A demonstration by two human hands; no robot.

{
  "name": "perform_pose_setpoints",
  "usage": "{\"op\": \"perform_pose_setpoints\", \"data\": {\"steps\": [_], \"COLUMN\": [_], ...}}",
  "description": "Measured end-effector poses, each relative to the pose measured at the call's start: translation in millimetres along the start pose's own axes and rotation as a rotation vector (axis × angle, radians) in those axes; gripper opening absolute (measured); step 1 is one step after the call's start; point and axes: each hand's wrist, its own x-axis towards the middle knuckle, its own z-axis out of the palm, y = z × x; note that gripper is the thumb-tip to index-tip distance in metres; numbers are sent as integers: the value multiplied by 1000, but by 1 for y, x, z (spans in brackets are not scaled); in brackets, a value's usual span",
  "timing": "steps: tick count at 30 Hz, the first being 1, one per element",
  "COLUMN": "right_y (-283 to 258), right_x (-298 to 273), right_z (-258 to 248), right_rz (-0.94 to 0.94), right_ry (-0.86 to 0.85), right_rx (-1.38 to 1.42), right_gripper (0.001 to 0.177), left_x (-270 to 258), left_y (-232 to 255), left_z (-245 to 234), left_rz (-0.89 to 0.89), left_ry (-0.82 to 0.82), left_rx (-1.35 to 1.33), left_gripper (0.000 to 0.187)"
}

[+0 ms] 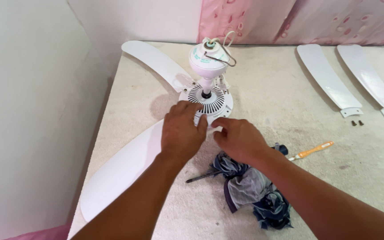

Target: The person assembles a small white fan by attaching blades to the motor housing. They use a screwdriver to tighten screws and a cloth to wipe the blades before installation. The person installs two blades and secures them with screws.

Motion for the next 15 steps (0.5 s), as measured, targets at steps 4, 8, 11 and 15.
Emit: {"op": "perform_pose_setpoints", "data": {"steps": [4, 8, 11, 15], "right_y": [19, 35, 45, 51], "right_x": [-3, -9, -15, -27], "right_z": [-10, -20, -25, -25], "right_rz": [66, 173, 223, 201], "right_ry": [55, 80, 85, -25], "right_rx": [14, 11, -15, 45], "right_gripper": [28, 27, 28, 35], "left_x": [-8, -15, -22, -32], "left_y": [18, 29, 37, 46], "left_z": [5, 7, 7, 8], "left_rz": [20, -56, -33, -59], "left_ry": [-11, -113, -152, -303], "left_rx": [-108, -184, -195, -195], "left_gripper": [23, 20, 20, 25]}}
